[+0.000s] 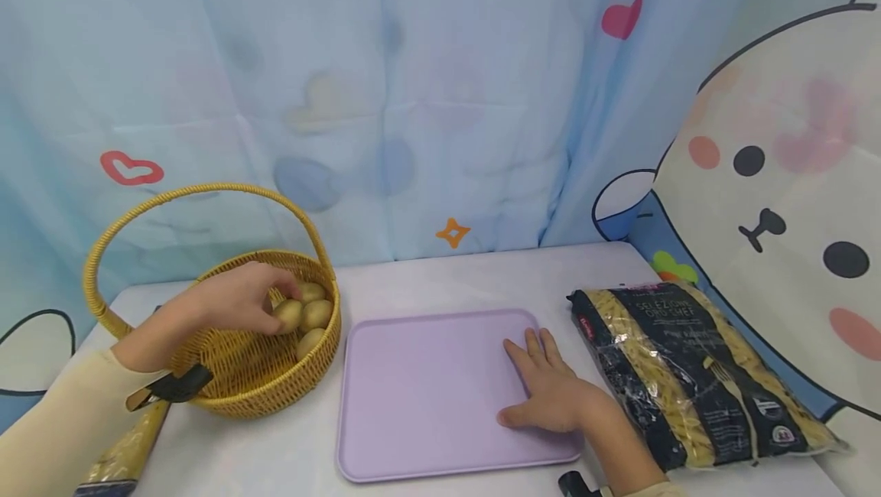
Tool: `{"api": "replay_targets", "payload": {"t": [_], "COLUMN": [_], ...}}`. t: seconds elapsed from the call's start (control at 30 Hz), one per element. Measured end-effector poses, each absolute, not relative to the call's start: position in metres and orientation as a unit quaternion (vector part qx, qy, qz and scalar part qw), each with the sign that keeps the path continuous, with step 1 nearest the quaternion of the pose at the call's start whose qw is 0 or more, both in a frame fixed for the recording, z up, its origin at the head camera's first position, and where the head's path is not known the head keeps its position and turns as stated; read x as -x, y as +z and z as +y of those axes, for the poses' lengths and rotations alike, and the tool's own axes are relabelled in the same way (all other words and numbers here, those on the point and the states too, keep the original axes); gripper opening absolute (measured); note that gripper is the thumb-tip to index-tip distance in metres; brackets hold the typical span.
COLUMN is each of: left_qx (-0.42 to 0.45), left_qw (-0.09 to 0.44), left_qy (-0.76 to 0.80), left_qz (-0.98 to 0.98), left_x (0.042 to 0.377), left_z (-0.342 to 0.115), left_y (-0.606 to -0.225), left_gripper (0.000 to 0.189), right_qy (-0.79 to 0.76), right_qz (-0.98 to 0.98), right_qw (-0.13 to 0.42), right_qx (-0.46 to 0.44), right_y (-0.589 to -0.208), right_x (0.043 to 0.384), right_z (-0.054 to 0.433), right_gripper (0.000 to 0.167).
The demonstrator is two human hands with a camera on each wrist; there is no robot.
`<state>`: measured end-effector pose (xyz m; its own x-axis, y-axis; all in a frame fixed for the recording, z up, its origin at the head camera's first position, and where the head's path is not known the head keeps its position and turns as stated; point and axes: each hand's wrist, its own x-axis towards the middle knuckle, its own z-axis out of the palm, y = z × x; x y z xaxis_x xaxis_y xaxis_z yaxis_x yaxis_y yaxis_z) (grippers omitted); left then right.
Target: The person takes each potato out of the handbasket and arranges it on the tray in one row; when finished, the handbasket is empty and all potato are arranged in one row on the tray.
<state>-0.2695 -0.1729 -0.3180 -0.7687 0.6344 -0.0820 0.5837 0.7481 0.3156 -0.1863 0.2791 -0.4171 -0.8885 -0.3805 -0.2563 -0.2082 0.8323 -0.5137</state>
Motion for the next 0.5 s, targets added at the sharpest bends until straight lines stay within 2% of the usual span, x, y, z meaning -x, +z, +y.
{"api": "replay_targets", "payload": {"t": [0.5], "left_qx": [-0.338], "left_qw": [0.075], "left_qy": [0.151], "left_qz": [0.926], "left_x": [0.267], "left_z": [-0.128], "left_y": [-0.300], "left_gripper": [0.025], "right_qy": [-0.233], "right_qz": [0.943], "right_qw": [0.177], "right_qx": [0.157], "right_y": [-0.419], "right_x": [0.185], "right_z": [0.280], "right_gripper": [0.108]}}
